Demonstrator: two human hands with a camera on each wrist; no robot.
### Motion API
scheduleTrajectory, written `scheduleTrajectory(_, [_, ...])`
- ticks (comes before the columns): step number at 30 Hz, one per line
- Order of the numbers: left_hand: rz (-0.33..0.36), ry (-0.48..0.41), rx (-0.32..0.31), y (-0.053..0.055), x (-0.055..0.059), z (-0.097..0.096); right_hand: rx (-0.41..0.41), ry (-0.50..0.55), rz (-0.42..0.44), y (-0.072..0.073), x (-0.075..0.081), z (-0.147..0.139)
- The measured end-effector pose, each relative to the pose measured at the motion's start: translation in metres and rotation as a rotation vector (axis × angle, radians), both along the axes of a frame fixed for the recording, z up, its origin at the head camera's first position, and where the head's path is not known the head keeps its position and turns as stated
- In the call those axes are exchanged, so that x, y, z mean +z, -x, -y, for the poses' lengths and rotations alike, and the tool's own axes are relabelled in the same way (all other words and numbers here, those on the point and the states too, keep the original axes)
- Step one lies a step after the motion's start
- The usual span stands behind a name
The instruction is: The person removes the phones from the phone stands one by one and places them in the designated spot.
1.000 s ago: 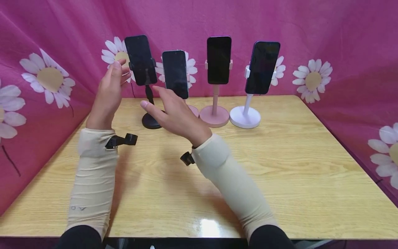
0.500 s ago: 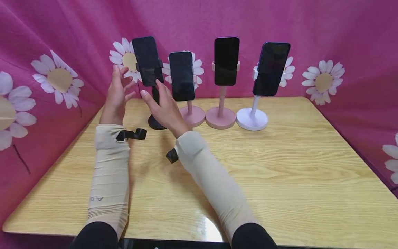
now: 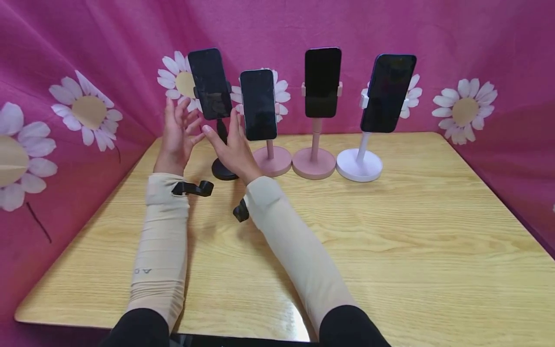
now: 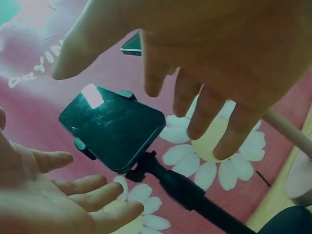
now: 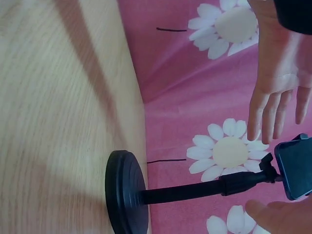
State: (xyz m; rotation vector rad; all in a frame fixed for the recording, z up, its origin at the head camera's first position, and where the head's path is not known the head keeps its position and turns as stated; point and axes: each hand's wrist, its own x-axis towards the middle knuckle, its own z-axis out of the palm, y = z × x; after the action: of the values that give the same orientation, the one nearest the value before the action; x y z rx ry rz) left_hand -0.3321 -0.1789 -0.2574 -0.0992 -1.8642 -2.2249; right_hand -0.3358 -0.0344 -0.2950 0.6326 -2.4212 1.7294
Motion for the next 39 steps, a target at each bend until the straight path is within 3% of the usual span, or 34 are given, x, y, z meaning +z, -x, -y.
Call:
scheduleTrajectory(7, [-0.033, -0.002, -0.049, 0.003, -0.005, -0.008, 0.072, 0.068, 0.032, 0.010, -0.005, -0.003])
scheduleTrajectory(17, [-0.014, -0.061, -0.094, 0.003, -0.007, -0.012, 0.142, 0.145, 0.086, 0.017, -0.014, -0.006])
scheduleTrajectory(27, [-0.030, -0.035, -0.078, 0.000, -0.004, -0.012, 0.211, 0.193, 0.064, 0.017, -0.011, -0.008])
scheduleTrajectory(34, [-0.001, -0.026, -0.060, -0.001, 0.000, -0.011, 0.232, 0.201, 0.078, 0.015, -0.005, -0.012])
scheduleTrajectory(39, [0.008, 0.034, -0.039, -0.005, 0.004, -0.010, 0.258, 0.223, 0.092, 0.012, -0.001, -0.013])
